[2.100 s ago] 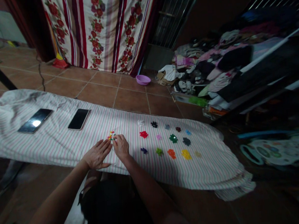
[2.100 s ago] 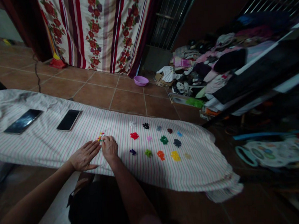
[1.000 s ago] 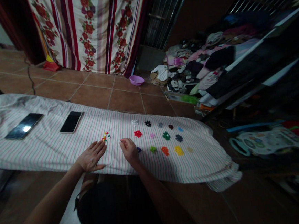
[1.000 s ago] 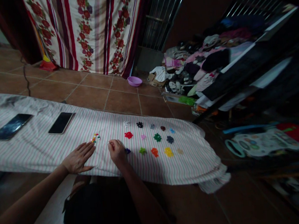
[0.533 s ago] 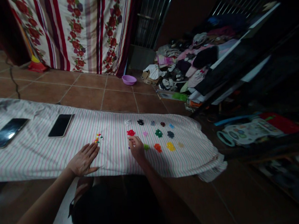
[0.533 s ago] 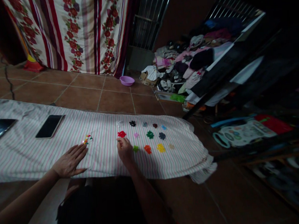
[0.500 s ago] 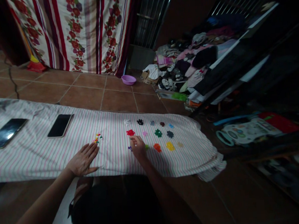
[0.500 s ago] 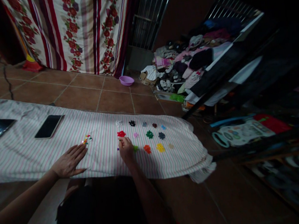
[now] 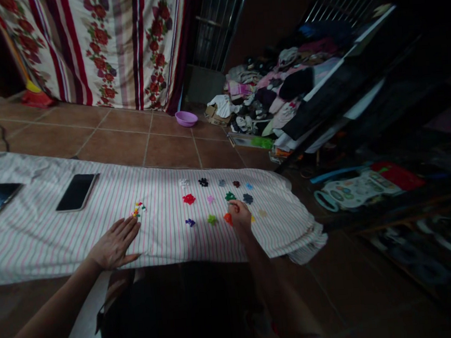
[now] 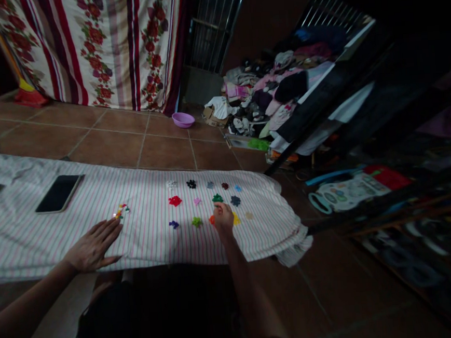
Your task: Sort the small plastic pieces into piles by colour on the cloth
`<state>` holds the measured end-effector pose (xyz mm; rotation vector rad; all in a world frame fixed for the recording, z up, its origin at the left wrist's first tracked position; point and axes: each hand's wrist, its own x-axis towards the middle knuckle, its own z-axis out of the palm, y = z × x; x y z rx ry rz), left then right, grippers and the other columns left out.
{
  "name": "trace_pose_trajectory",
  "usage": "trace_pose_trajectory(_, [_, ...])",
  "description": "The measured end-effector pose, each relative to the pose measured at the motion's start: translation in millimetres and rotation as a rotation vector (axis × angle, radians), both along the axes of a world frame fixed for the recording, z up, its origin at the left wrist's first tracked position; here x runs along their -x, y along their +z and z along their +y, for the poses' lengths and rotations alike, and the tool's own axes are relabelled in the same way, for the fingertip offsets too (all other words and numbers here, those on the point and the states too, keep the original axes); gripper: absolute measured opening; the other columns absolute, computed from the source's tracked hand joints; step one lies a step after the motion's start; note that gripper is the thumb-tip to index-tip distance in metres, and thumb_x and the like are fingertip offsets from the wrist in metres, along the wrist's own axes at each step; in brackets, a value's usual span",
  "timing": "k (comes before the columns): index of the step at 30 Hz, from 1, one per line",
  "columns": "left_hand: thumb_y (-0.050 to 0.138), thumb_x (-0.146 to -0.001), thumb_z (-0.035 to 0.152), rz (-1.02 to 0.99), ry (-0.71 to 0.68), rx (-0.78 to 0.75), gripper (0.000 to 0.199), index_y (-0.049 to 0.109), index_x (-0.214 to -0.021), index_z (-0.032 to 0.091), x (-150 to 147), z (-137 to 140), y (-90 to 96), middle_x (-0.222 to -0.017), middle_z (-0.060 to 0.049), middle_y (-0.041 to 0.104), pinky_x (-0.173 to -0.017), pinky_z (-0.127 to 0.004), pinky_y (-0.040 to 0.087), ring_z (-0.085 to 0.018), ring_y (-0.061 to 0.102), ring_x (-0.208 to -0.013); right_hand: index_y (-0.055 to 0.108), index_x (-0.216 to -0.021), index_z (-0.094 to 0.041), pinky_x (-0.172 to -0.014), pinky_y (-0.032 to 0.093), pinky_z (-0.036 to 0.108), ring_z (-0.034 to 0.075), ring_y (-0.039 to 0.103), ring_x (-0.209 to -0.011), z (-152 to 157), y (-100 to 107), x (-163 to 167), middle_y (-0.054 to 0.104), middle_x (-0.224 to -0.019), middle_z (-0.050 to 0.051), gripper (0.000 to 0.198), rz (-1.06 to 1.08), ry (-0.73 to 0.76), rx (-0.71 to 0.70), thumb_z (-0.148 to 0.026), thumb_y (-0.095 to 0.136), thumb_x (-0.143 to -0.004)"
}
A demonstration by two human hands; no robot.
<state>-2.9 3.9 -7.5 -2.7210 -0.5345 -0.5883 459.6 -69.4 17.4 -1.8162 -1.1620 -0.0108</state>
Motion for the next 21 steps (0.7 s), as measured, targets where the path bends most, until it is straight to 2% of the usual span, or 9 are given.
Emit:
trace_pose_trajectory(10, [0.055, -0.086, 0.059, -0.008, -0.017, -0.044, 0.076, 0.049, -0.135, 0.001, -2, 0, 3.9, -0.133, -0.028, 0.055, -0.098, -0.050, 0.044, -0.039, 0.052, -0.124, 0.071, -0.091, -0.016, -0.084, 0.047, 0.036, 0.023, 0.059, -0.088, 10, -6, -48, 0.070, -0.090, 0.011, 0.032, -0.043, -0.102, 0.075, -0.028, 0.046, -0.075])
trace_pose_trajectory(21, [0.053, -0.087, 0.058, -0.012, -0.009, -0.021, 0.078, 0.044, -0.140, 0.003, -1, 0, 2.4, -0.134, -0.026, 0.054, -0.100, -0.050, 0.042, -0.039, 0.051, -0.125, 0.071, -0.098, -0.011, -0.090, 0.045, 0.040, 0.025, 0.058, -0.094, 38, -15, -57, 0.068, -0.093, 0.014, 0.038, -0.062, -0.119, 0.164, -0.019, 0.041, -0.075])
